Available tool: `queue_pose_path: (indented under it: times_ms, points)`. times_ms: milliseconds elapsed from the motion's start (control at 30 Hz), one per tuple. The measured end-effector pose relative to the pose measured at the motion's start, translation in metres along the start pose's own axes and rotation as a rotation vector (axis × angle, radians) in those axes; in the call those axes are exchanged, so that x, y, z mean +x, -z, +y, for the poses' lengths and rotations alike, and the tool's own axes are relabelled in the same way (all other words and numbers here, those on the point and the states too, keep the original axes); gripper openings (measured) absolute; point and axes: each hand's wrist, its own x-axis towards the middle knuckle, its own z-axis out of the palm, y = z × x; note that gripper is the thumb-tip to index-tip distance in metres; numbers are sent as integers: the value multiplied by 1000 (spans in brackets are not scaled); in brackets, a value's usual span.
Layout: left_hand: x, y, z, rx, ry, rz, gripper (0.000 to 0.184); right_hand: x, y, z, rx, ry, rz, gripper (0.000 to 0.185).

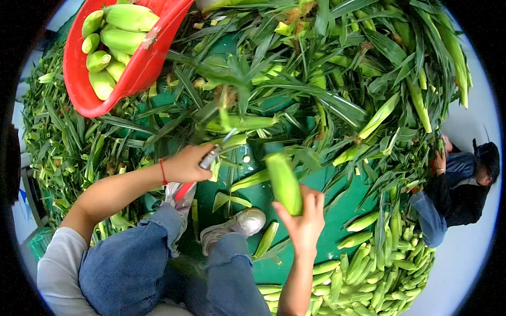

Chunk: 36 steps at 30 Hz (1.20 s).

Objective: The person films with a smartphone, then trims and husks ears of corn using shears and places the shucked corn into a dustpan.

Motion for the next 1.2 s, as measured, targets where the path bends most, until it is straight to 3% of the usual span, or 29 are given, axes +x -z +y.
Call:
queue_pose_path:
  times_ms: [33, 67, 167, 200, 267, 300, 367, 467, 533, 567, 667, 700, 767, 800, 900, 967, 1067, 1200]
  points:
    - [-5, 8, 8, -237, 178, -136, 37, 2, -1, 14, 213, -28, -10, 59]
    - [-8, 1, 5, -320, 61, -194, 48, -2, -4, 22, 713, -355, -118, 55]
    - [-15, -10, 17, -432, -224, -417, 87, -3, -27, 41, 1474, -691, -162, 56]
    - [-13, -16, 25, -407, -307, -391, 89, 1, -27, 31, 1601, -691, -199, 56]
    - [-12, -15, 52, -547, -219, -499, 86, 10, -21, 9, 1845, -703, -284, 57]
    - [-8, -22, 56, -512, -307, -433, 86, 9, -28, 14, 1844, -722, -307, 65]
    - [6, -41, 55, -432, -479, -291, 87, 7, -33, 14, 1778, -749, -338, 63]
    - [22, -37, 69, -434, -547, -134, 84, 7, -34, -1, 1659, -845, -380, 61]
    - [35, -26, 68, -596, -381, -123, 64, 2, -33, 1, 1716, -848, -508, 60]
    - [41, -25, 60, -926, -241, -90, 59, -2, -32, 2, 1758, -819, -526, 64]
    - [52, 11, 45, -1005, -157, 176, 57, -12, -25, 2, 1884, -712, -567, 81]
    - [46, 13, 45, -929, -186, 166, 56, -15, -26, 5, 1833, -659, -551, 90]
    - [28, 13, 50, -768, -240, 149, 55, -19, -34, 12, 1608, -549, -466, 89]
    - [19, 10, 57, -824, -183, 80, 55, -19, -39, 12, 1499, -498, -422, 89]
    - [11, -7, 63, -881, -349, 104, 50, -13, -35, 4, 1211, -314, -424, 76]
    - [4, -4, 69, -895, -311, 38, 46, -16, -34, 1, 1115, -296, -466, 63]
    - [1, 2, 66, -847, -289, -29, 47, -16, -33, -10, 1015, -254, -468, 62]
    - [-5, 2, 67, -1087, -156, -105, 48, -12, -33, -20, 696, 35, -303, 64]
